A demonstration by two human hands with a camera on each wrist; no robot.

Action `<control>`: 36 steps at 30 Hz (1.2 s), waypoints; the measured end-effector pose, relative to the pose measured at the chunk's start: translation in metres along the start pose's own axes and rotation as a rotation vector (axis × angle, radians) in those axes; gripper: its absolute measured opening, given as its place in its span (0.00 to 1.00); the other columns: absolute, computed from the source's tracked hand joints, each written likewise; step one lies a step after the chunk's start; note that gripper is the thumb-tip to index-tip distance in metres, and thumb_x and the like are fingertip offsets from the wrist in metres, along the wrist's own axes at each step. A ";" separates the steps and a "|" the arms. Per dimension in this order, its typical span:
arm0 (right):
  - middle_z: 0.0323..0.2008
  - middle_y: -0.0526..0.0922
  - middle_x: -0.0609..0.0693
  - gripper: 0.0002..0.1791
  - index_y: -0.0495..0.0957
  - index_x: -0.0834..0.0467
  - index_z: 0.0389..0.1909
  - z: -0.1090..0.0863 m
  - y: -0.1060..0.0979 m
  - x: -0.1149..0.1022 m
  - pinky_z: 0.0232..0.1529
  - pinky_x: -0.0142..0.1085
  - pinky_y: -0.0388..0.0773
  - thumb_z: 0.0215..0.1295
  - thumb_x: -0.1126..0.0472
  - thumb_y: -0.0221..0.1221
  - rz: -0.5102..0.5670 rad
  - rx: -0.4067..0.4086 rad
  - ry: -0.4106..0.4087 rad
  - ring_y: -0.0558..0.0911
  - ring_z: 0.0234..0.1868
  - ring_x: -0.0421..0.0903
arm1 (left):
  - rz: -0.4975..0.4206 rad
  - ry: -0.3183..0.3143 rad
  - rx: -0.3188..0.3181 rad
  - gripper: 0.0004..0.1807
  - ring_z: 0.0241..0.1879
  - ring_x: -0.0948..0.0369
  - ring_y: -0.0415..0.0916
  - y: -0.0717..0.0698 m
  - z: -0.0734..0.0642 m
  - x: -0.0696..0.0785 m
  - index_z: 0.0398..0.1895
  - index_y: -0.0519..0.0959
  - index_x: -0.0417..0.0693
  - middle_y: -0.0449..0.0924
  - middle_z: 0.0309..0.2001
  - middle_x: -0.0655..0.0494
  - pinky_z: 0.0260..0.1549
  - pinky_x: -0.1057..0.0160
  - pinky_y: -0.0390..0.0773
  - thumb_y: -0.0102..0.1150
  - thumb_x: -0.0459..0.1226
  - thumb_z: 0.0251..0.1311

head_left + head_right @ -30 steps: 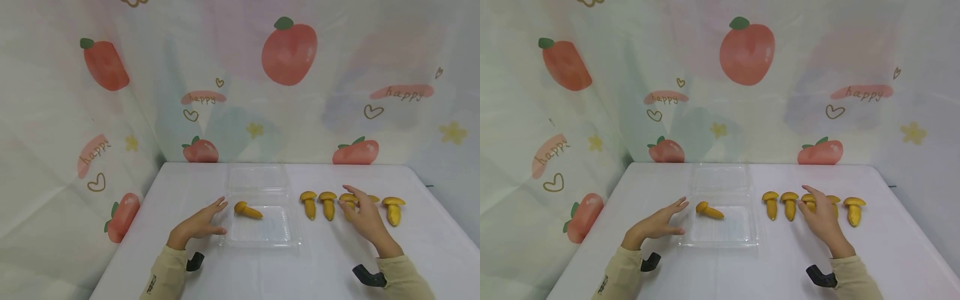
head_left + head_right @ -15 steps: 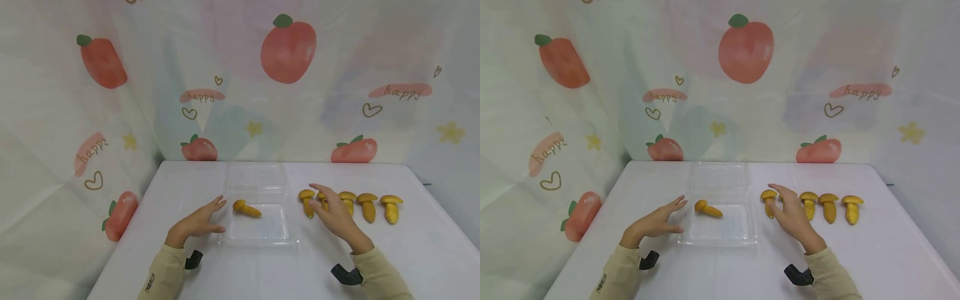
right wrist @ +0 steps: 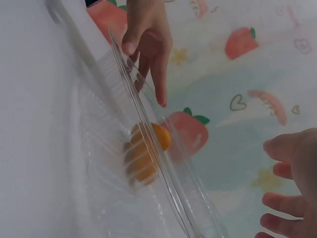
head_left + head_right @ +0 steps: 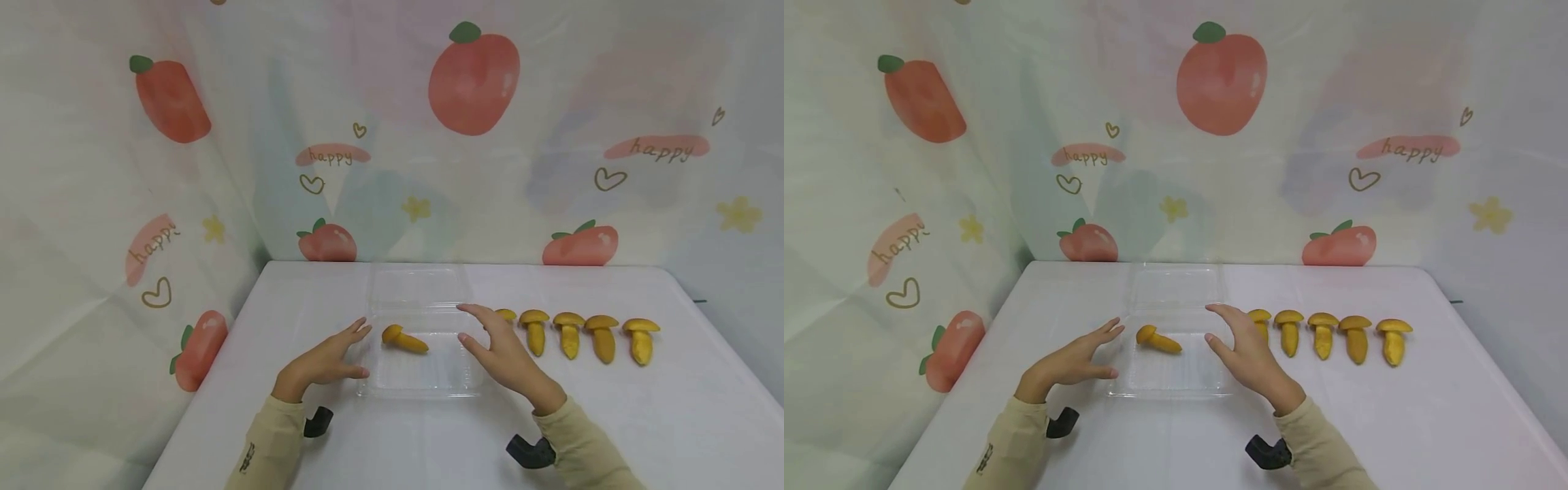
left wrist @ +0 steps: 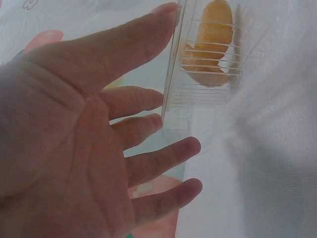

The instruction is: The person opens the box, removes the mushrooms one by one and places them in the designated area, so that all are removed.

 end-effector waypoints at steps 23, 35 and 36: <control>0.72 0.70 0.60 0.30 0.65 0.58 0.73 0.025 0.072 -0.026 0.71 0.62 0.65 0.73 0.58 0.59 0.074 -0.209 -0.049 0.68 0.73 0.63 | -0.004 0.009 0.011 0.48 0.80 0.43 0.49 -0.003 0.004 -0.002 0.80 0.56 0.43 0.45 0.83 0.46 0.75 0.38 0.57 0.71 0.41 0.61; 0.71 0.71 0.63 0.34 0.61 0.56 0.77 0.032 0.095 -0.018 0.69 0.65 0.66 0.73 0.63 0.58 0.058 -0.336 -0.031 0.69 0.71 0.66 | 0.005 0.035 0.011 0.47 0.80 0.42 0.49 0.001 0.001 -0.003 0.79 0.56 0.42 0.45 0.82 0.43 0.75 0.37 0.56 0.71 0.41 0.60; 0.71 0.71 0.62 0.34 0.61 0.55 0.77 0.033 0.096 -0.018 0.69 0.65 0.67 0.73 0.63 0.58 0.053 -0.338 -0.032 0.70 0.71 0.66 | 0.005 0.036 0.012 0.47 0.80 0.42 0.49 0.001 0.001 -0.003 0.79 0.56 0.42 0.45 0.82 0.44 0.75 0.37 0.56 0.71 0.41 0.60</control>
Point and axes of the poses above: each hand's wrist, its own z-axis towards the middle knuckle, its own y-axis out of the palm, x = y × z, the point moved 6 cm from there along z, towards the middle knuckle
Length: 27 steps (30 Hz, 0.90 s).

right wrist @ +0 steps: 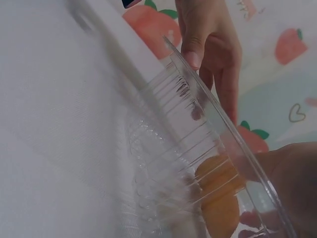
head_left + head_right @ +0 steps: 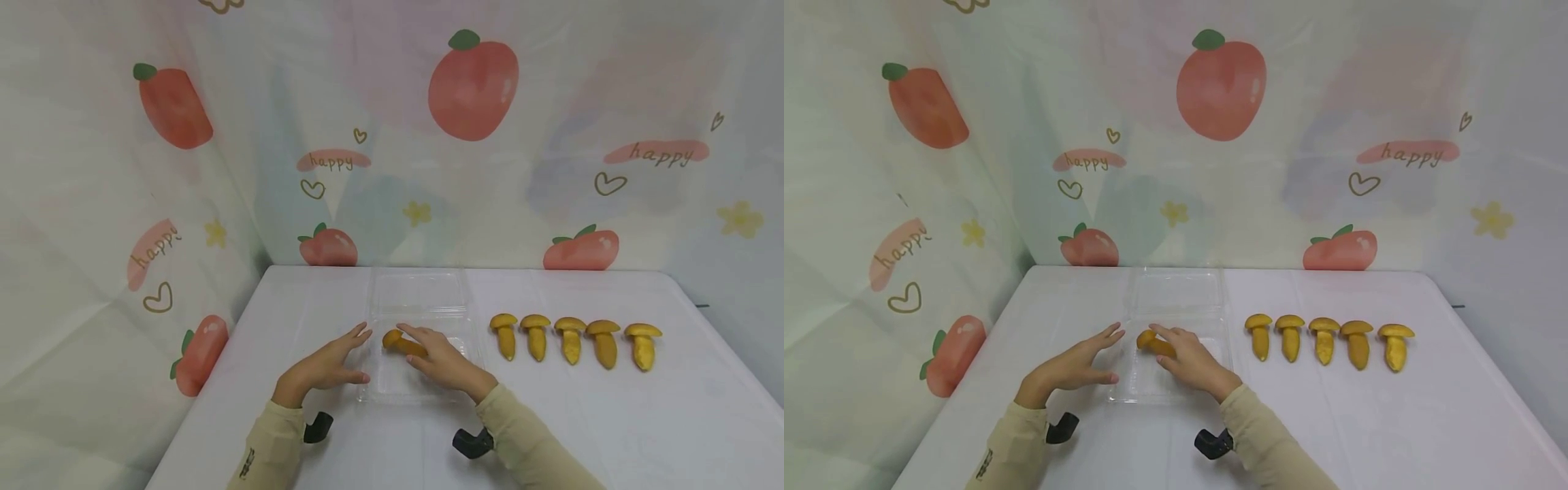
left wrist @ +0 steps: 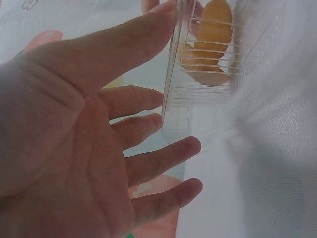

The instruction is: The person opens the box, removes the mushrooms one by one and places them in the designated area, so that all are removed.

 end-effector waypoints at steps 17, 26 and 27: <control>0.50 0.83 0.61 0.34 0.63 0.55 0.70 0.006 0.012 0.006 0.50 0.51 0.83 0.65 0.71 0.63 -0.015 -0.027 0.008 0.83 0.46 0.52 | -0.011 0.011 -0.002 0.47 0.80 0.42 0.49 0.002 0.002 0.000 0.79 0.56 0.41 0.45 0.82 0.43 0.75 0.37 0.56 0.71 0.41 0.61; 0.51 0.84 0.64 0.32 0.62 0.54 0.67 0.002 0.009 0.005 0.50 0.53 0.84 0.66 0.75 0.59 -0.042 0.007 0.007 0.85 0.47 0.57 | -0.009 0.019 -0.007 0.48 0.80 0.41 0.49 0.000 0.000 0.001 0.79 0.55 0.40 0.45 0.82 0.42 0.75 0.37 0.56 0.70 0.41 0.61; 0.52 0.84 0.63 0.32 0.62 0.54 0.67 0.001 0.008 0.004 0.51 0.54 0.84 0.66 0.75 0.58 -0.043 0.016 0.009 0.85 0.48 0.58 | -0.007 0.022 -0.007 0.48 0.80 0.41 0.49 0.000 0.000 0.001 0.79 0.56 0.39 0.45 0.82 0.41 0.75 0.36 0.56 0.71 0.41 0.61</control>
Point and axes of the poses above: each hand's wrist, its own z-axis towards the middle knuckle, its own y-axis out of the palm, x = y × z, the point moved 6 cm from there along z, towards the middle knuckle
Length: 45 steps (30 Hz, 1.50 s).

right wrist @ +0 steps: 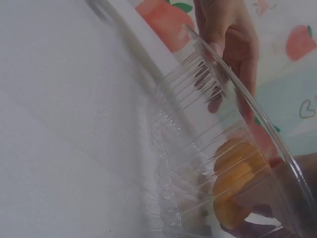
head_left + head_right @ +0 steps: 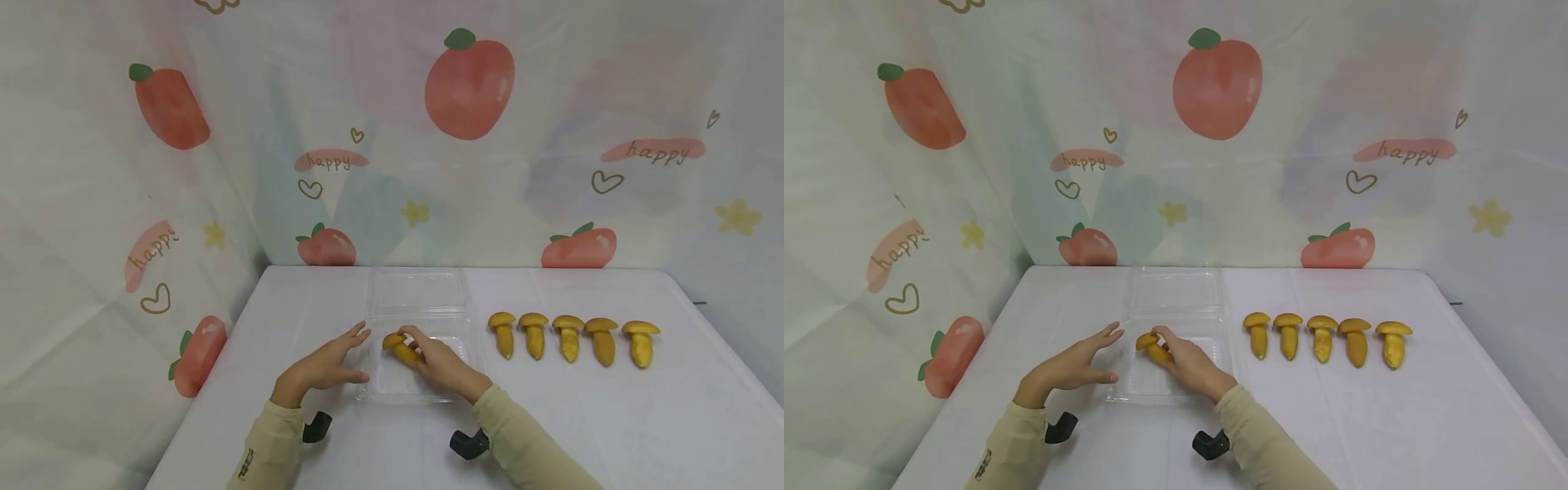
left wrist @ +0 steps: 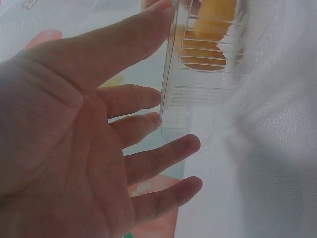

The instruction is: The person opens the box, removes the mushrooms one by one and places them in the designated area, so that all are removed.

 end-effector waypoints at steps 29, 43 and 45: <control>0.61 0.77 0.64 0.41 0.52 0.49 0.77 -0.030 -0.041 -0.003 0.55 0.47 0.84 0.68 0.74 0.58 0.187 0.082 0.003 0.85 0.55 0.60 | 0.015 -0.009 0.002 0.49 0.80 0.41 0.49 -0.001 -0.001 -0.002 0.79 0.55 0.38 0.46 0.82 0.41 0.75 0.37 0.57 0.72 0.41 0.60; 0.67 0.72 0.61 0.41 0.54 0.48 0.77 -0.044 -0.053 0.000 0.54 0.41 0.83 0.69 0.73 0.58 0.208 0.078 -0.027 0.83 0.54 0.55 | 0.023 -0.009 -0.001 0.49 0.80 0.42 0.49 -0.001 -0.002 0.000 0.79 0.55 0.39 0.46 0.82 0.42 0.74 0.38 0.58 0.71 0.42 0.60; 0.66 0.74 0.60 0.41 0.53 0.47 0.76 -0.047 -0.055 0.001 0.53 0.37 0.83 0.69 0.72 0.59 0.191 0.084 -0.024 0.83 0.55 0.54 | 0.016 -0.011 -0.006 0.49 0.80 0.42 0.49 -0.001 -0.003 0.000 0.79 0.54 0.39 0.45 0.82 0.42 0.74 0.38 0.58 0.71 0.43 0.61</control>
Point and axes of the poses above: each hand's wrist, its own z-axis towards the middle knuckle, its own y-axis out of the palm, x = y × z, the point moved 6 cm from there along z, towards the middle knuckle
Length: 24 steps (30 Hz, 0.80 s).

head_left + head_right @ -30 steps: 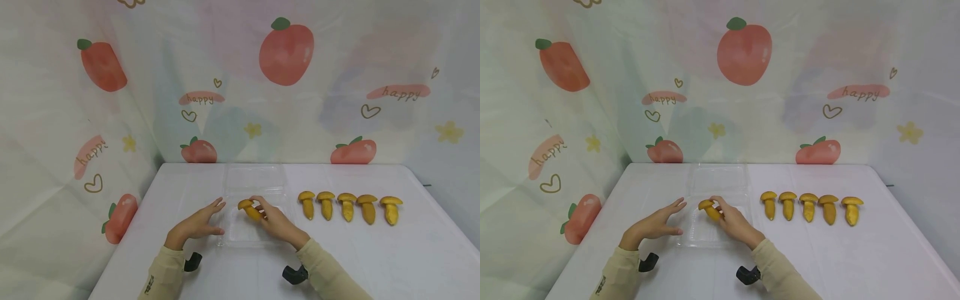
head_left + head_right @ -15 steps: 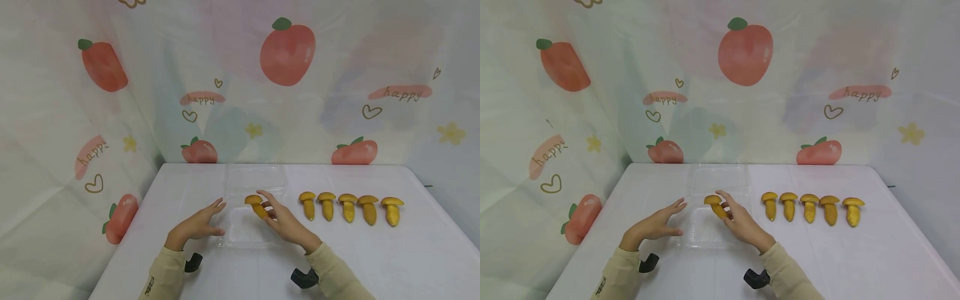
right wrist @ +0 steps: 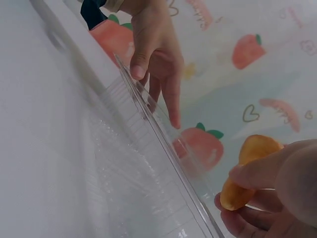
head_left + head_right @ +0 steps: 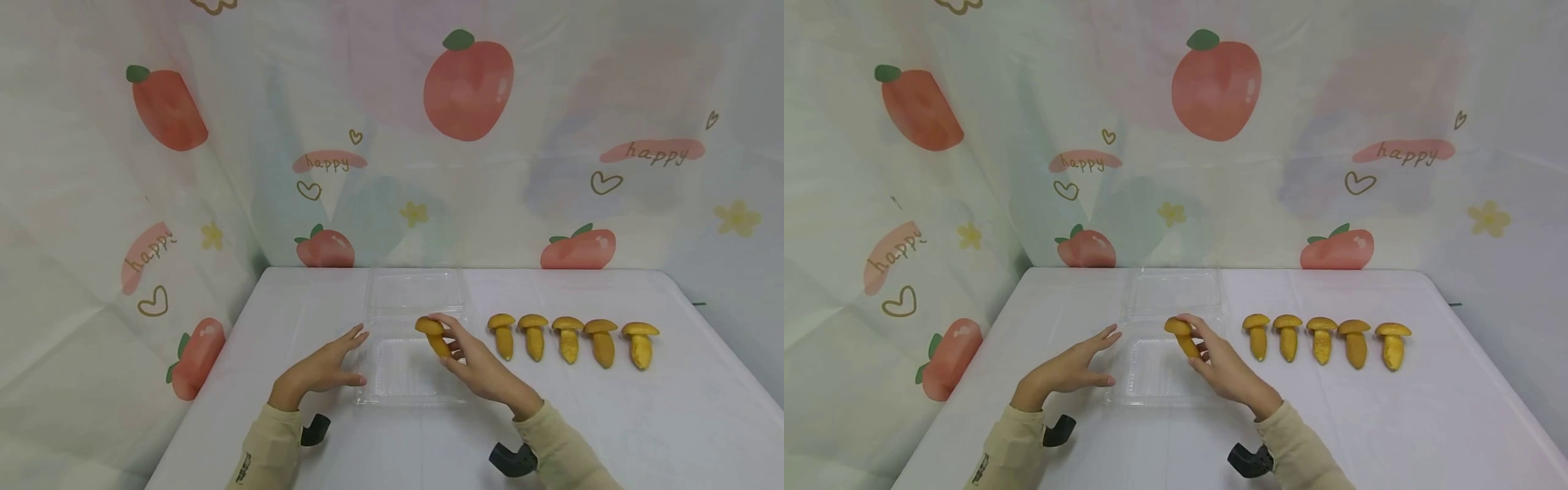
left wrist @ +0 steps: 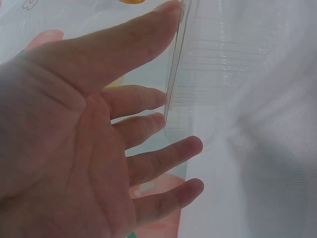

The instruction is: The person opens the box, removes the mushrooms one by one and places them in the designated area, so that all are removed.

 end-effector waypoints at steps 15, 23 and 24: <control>0.63 0.75 0.59 0.42 0.54 0.47 0.76 -0.022 -0.027 0.005 0.49 0.33 0.83 0.67 0.71 0.62 -0.050 0.095 -0.003 0.84 0.52 0.51 | -0.021 0.012 0.008 0.49 0.80 0.41 0.49 0.000 -0.002 -0.001 0.79 0.55 0.39 0.45 0.82 0.41 0.74 0.37 0.58 0.71 0.42 0.60; 0.64 0.74 0.61 0.43 0.55 0.47 0.75 -0.030 -0.039 0.010 0.42 0.29 0.79 0.65 0.71 0.64 -0.102 0.124 0.001 0.83 0.49 0.50 | -0.012 0.012 0.010 0.48 0.80 0.42 0.48 -0.001 -0.002 0.000 0.79 0.55 0.39 0.45 0.82 0.42 0.74 0.37 0.57 0.71 0.41 0.60; 0.65 0.74 0.62 0.43 0.55 0.48 0.75 -0.031 -0.041 0.010 0.41 0.29 0.79 0.65 0.71 0.64 -0.105 0.126 -0.003 0.83 0.49 0.50 | -0.014 0.010 0.007 0.48 0.80 0.42 0.48 -0.001 -0.002 0.000 0.79 0.55 0.39 0.45 0.82 0.42 0.75 0.38 0.57 0.71 0.41 0.61</control>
Point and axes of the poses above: each hand's wrist, its own z-axis towards the middle knuckle, its own y-axis out of the palm, x = y × z, the point moved 6 cm from there along z, towards the middle knuckle
